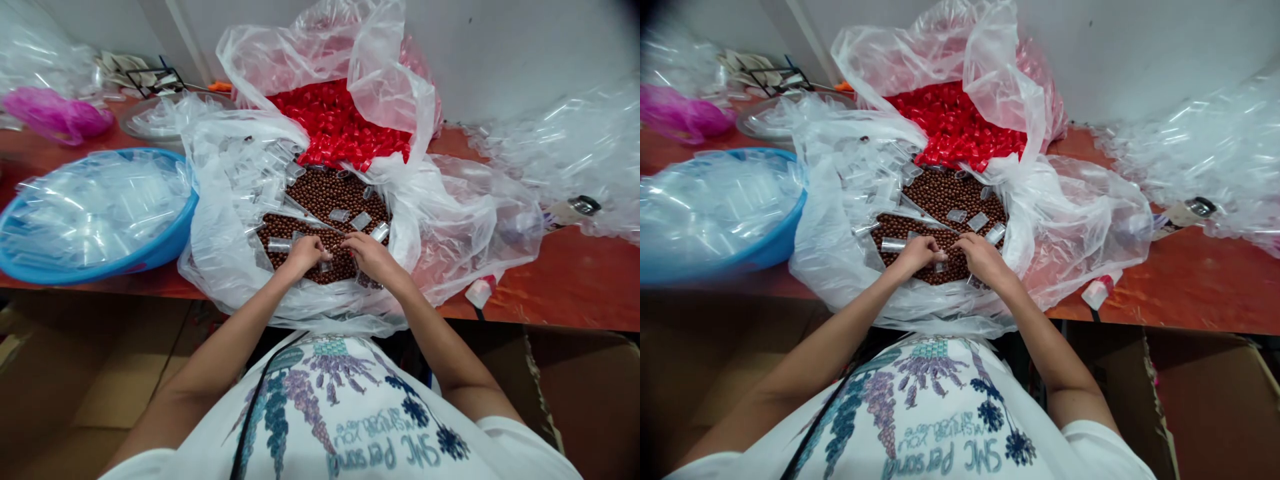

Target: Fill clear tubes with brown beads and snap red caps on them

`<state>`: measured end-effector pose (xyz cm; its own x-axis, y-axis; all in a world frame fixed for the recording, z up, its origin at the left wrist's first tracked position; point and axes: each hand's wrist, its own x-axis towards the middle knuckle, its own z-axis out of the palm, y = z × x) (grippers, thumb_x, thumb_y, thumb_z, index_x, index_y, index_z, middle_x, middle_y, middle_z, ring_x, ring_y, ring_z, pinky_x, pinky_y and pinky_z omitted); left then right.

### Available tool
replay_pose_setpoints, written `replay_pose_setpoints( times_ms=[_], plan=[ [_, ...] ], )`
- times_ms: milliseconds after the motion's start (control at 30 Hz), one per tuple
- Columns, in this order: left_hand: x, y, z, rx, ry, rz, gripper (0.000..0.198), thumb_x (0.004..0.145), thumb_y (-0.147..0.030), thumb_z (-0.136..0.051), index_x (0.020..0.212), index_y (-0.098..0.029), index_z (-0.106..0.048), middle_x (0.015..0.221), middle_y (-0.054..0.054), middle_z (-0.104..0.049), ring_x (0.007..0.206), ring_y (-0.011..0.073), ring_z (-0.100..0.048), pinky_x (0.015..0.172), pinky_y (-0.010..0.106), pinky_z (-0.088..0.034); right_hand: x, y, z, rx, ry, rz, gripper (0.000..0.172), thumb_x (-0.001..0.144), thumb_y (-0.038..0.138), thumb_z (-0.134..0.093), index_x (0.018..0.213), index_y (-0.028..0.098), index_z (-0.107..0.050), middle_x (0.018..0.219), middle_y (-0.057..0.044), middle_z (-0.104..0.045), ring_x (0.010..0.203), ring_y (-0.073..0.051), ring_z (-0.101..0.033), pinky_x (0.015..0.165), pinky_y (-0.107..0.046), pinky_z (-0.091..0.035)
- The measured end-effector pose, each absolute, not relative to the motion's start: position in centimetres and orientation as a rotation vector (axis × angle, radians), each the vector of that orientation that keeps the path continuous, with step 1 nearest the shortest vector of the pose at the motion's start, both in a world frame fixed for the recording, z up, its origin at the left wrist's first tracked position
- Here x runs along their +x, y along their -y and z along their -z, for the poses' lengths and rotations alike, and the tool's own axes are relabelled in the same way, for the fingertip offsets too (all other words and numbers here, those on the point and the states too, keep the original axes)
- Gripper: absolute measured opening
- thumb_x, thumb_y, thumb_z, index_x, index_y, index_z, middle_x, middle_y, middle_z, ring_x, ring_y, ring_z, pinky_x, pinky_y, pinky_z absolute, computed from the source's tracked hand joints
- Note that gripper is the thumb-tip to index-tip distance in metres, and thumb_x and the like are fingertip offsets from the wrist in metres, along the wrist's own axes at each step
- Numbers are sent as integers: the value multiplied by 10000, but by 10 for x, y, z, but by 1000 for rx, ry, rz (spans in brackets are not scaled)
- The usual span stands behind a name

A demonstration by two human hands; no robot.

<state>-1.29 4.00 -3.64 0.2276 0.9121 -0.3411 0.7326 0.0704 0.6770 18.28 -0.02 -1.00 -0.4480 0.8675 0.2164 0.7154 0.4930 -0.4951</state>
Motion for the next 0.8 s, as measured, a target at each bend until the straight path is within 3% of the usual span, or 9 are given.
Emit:
replay_pose_setpoints(
  times_ms=[200, 333, 567, 800],
  plan=[
    [-5, -29, 41, 1407, -1366, -319, 272, 603, -262, -775, 649, -151, -531, 620, -11, -592, 487, 109, -547, 481, 242, -475, 189, 1, 13, -1317, 2283, -463, 341, 841, 47, -399, 1065, 170, -624, 1156, -95, -577, 1089, -184, -529, 950, -333, -424],
    [-8, -32, 41, 1170, -1269, -372, 239, 590, -182, -777, 725, -127, -587, 658, 1, -602, 513, 114, -566, 478, 250, -504, 193, -1, 12, -1330, 2241, -445, 350, 843, 53, -395, 1076, 177, -624, 1173, -94, -571, 1108, -189, -520, 957, -336, -420],
    [-22, -33, 38, 809, -1065, -426, 263, 664, -157, -745, 907, -97, -668, 833, 77, -686, 664, 146, -651, 560, 226, -557, 202, -13, 13, -1342, 2205, -477, 354, 857, 59, -382, 1064, 202, -632, 1165, -80, -577, 1101, -181, -527, 949, -346, -425],
    [-28, -26, 26, 603, -894, -533, 189, 776, -150, -651, 953, -103, -607, 883, 108, -679, 737, 170, -684, 679, 259, -576, 202, -31, 16, -1331, 2202, -492, 338, 863, 79, -394, 1080, 180, -633, 1141, -91, -592, 1085, -177, -538, 946, -346, -433]
  ],
)
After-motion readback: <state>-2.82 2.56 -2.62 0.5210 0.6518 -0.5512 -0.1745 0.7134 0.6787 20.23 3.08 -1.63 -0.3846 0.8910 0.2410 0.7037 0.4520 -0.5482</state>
